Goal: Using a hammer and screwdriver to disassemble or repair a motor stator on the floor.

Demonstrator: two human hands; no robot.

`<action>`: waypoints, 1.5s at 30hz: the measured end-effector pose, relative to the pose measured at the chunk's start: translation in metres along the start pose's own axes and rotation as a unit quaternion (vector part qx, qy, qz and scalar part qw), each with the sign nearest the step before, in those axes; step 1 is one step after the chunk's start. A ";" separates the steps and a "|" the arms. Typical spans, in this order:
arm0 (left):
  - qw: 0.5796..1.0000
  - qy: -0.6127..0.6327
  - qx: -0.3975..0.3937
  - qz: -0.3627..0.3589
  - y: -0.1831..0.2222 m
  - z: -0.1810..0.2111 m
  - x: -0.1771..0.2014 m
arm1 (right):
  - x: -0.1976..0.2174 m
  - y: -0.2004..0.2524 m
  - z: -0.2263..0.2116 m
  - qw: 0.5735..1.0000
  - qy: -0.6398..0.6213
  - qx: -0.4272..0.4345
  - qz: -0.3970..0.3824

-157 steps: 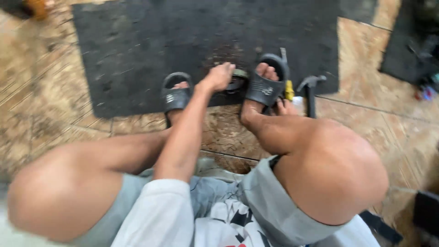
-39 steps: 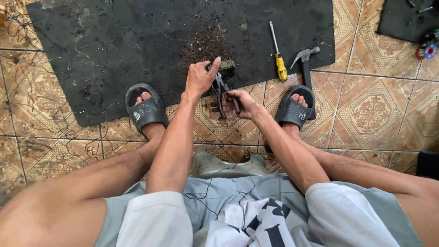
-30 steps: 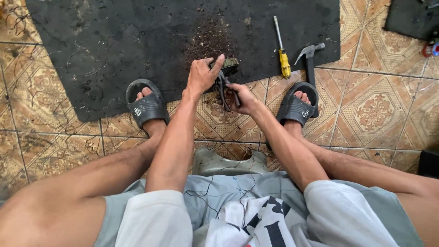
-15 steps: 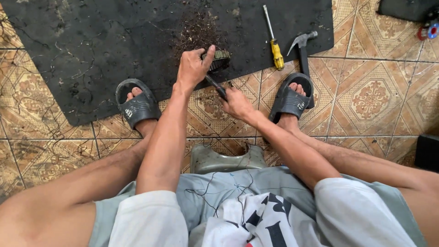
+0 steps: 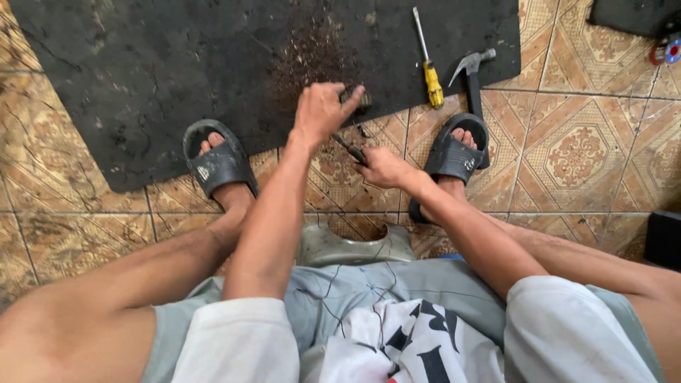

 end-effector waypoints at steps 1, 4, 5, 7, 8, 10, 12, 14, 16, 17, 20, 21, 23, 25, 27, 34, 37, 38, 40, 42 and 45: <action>1.000 -0.002 0.023 -0.015 0.002 0.002 -0.001 | 0.003 -0.001 -0.001 1.000 -0.007 0.000 -0.020; 0.998 0.011 0.045 -0.036 0.005 -0.001 0.008 | -0.018 -0.029 0.066 0.952 -0.270 -0.128 -0.069; 0.998 0.012 0.047 -0.034 0.005 -0.007 0.006 | -0.010 -0.022 0.073 0.952 -0.268 -0.128 -0.071; 0.998 0.056 0.018 0.005 -0.006 -0.014 0.017 | -0.004 -0.009 0.090 0.852 -0.458 -0.239 -0.085; 0.998 0.058 0.013 0.005 -0.007 -0.014 0.017 | -0.003 -0.011 0.097 0.853 -0.459 -0.238 -0.080; 0.998 0.057 0.037 0.006 -0.008 -0.023 0.018 | -0.004 -0.014 0.110 0.865 -0.432 -0.241 -0.079; 0.997 0.040 0.060 0.000 -0.009 -0.040 0.002 | -0.014 -0.023 0.124 0.864 -0.434 -0.240 -0.087; 0.996 0.020 0.086 -0.003 -0.009 -0.052 -0.002 | -0.023 -0.028 0.118 0.863 -0.435 -0.237 -0.101; 0.994 0.021 0.104 -0.015 -0.010 -0.052 -0.005 | -0.021 -0.025 0.103 0.853 -0.445 -0.255 -0.099; 0.994 0.020 0.106 -0.012 -0.011 -0.052 -0.003 | -0.027 -0.031 0.103 0.854 -0.443 -0.254 -0.102; 0.993 0.017 0.117 -0.021 -0.011 -0.051 -0.005 | -0.050 -0.046 0.133 0.852 -0.437 -0.268 -0.102; 0.992 0.022 0.120 -0.021 -0.010 -0.051 -0.005 | -0.064 -0.056 0.157 0.847 -0.445 -0.272 -0.103; 0.992 0.025 0.124 -0.018 -0.010 -0.050 0.000 | -0.075 -0.068 0.173 0.842 -0.453 -0.273 -0.106; 0.991 0.032 0.124 -0.030 -0.008 -0.044 0.002 | -0.070 -0.063 0.168 0.842 -0.447 -0.281 -0.111; 0.991 0.033 0.130 -0.025 -0.007 -0.048 0.001 | -0.059 -0.058 0.150 0.842 -0.444 -0.285 -0.115; 0.991 0.033 0.128 -0.031 -0.012 -0.047 0.001 | -0.078 -0.069 0.176 0.838 -0.447 -0.289 -0.116; 0.991 0.030 0.127 -0.041 -0.011 -0.044 0.002 | -0.033 -0.039 0.091 0.827 -0.479 -0.281 -0.091; 0.991 0.029 0.126 -0.041 -0.011 -0.042 0.004 | -0.038 -0.042 0.101 0.827 -0.479 -0.280 -0.091; 0.990 0.030 0.131 -0.042 -0.009 -0.039 0.006 | -0.048 -0.048 0.118 0.825 -0.486 -0.275 -0.092; 0.990 0.032 0.134 -0.040 -0.007 -0.041 0.004 | -0.046 -0.042 0.097 0.815 -0.512 -0.263 -0.069; 0.989 0.037 0.140 -0.031 -0.007 -0.040 0.004 | -0.047 -0.040 0.078 0.804 -0.544 -0.240 -0.026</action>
Point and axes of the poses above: each hand's wrist, its own y-axis away from the middle knuckle, its own x-axis out of the back of the hand, z = x × y, the point moved 10 cm from there along -y, towards the middle knuckle, and after that the axes turned 9 degrees about z, right-handed, at the moved point
